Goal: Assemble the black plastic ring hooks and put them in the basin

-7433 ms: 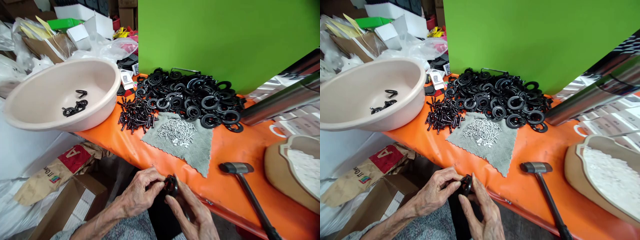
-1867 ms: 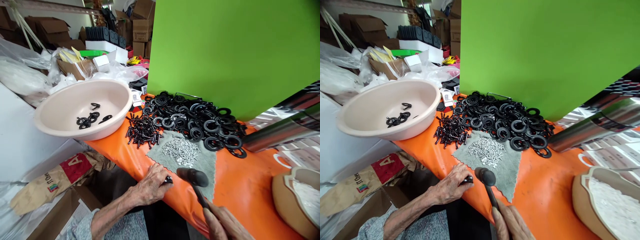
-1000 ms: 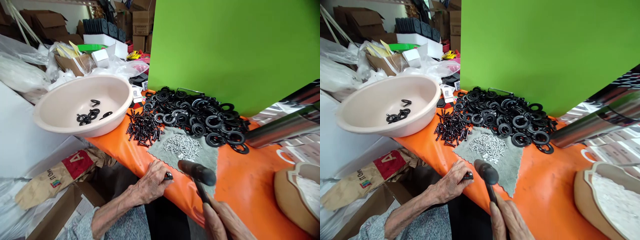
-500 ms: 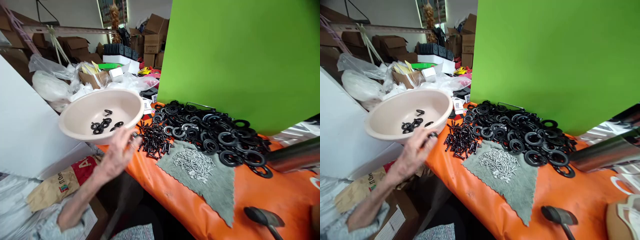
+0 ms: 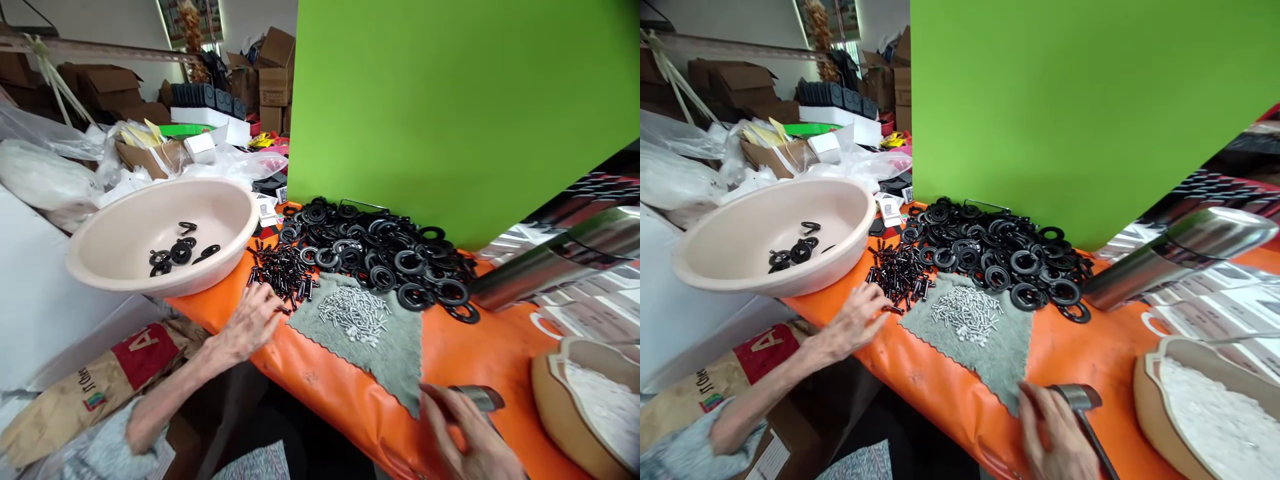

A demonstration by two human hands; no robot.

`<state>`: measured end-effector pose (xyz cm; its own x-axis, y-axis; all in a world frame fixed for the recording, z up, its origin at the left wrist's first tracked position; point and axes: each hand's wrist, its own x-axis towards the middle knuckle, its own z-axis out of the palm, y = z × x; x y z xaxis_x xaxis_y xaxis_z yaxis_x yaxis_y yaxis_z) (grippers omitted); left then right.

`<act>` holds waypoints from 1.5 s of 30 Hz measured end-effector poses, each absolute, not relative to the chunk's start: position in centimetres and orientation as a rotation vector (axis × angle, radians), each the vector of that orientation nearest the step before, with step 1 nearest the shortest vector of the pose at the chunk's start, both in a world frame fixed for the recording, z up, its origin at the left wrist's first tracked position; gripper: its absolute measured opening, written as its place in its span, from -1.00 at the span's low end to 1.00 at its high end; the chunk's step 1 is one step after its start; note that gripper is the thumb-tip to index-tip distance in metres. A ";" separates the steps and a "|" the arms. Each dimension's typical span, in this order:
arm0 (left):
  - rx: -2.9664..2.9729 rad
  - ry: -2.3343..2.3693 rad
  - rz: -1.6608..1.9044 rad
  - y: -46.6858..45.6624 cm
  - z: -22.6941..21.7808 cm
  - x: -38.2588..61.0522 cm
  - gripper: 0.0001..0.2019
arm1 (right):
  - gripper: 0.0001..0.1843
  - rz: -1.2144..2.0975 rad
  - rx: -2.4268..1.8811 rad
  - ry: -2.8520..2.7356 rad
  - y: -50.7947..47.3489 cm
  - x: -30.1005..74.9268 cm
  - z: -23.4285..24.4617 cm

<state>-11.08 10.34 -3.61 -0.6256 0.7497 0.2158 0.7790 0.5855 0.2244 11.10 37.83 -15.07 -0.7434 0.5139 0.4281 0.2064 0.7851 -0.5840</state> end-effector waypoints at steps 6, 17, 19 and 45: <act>-1.157 -2.807 -0.468 12.4 -9.1 -12.5 -0.83 | -0.67 0.649 -0.495 -2.512 34.8 3.8 -14.0; -0.866 -2.925 -1.855 12.9 -7.0 -7.2 -0.90 | -0.80 0.730 -0.572 -2.502 35.3 2.3 -14.0; -0.770 -2.879 -2.099 12.9 -7.0 -6.4 -0.83 | -0.79 0.780 -0.568 -2.479 35.2 2.7 -13.5; -0.930 -2.785 -1.906 13.9 -5.5 -2.9 -0.98 | -0.66 2.254 -0.679 -1.651 26.4 5.4 -8.9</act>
